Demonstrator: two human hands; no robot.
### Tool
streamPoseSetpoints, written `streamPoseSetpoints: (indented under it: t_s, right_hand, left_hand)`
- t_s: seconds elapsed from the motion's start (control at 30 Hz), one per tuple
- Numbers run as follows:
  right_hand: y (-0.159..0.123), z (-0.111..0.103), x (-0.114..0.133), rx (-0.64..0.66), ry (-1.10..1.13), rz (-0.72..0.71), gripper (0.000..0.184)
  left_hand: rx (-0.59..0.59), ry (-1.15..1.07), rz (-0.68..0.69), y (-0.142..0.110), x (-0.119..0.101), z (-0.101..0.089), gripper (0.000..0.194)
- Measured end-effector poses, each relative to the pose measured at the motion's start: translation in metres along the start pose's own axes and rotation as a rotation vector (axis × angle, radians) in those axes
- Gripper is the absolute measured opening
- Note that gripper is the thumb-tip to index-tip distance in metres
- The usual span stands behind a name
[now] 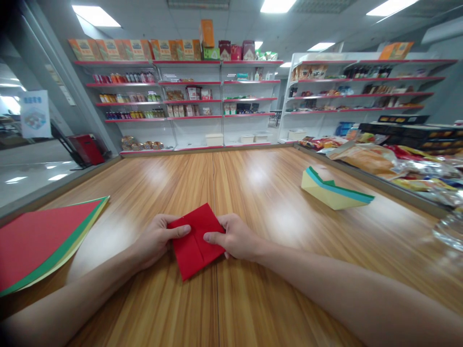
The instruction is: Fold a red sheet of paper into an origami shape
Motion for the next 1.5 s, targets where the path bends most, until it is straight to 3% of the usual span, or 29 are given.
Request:
streamPoseSetpoints:
  t_s: [0.47, 0.67, 0.87, 0.97, 1.1, 1.33, 1.5]
  right_hand:
    - [0.001, 0.002, 0.001, 0.059, 0.058, -0.025, 0.036]
    - [0.000, 0.005, 0.002, 0.128, 0.122, -0.054, 0.036]
    - [0.007, -0.010, -0.007, -0.081, 0.118, -0.043, 0.033]
    - [0.010, -0.015, -0.009, -0.147, 0.109, -0.038, 0.032]
    - [0.009, -0.017, -0.009, -0.109, 0.194, -0.015, 0.034]
    - [0.004, -0.010, -0.008, 0.083, 0.176, 0.053, 0.031]
    - [0.003, -0.005, -0.012, 0.091, 0.186, 0.068, 0.033]
  left_hand:
    - [0.014, -0.089, -0.052, -0.004, 0.000, 0.003, 0.025]
    - [0.081, -0.141, -0.048, -0.005, 0.000, 0.007, 0.032]
    - [-0.126, -0.076, 0.060, -0.003, -0.005, 0.002, 0.032]
    - [-0.127, -0.032, 0.051, 0.000, -0.004, -0.002, 0.033]
    - [0.032, 0.066, -0.068, 0.001, 0.001, -0.002, 0.030]
    - [0.507, 0.150, -0.352, -0.024, 0.005, 0.021, 0.026]
    - [0.625, 0.095, -0.431, -0.029, 0.011, 0.026, 0.029]
Point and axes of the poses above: each hand's wrist, its own y-axis towards the middle knuckle, its own z-axis out of the palm, x = y × z, the point moved 6 cm from there along y, towards the middle knuckle, and after that the axes turned 4 degrees about -z, right-handed, at the moved point
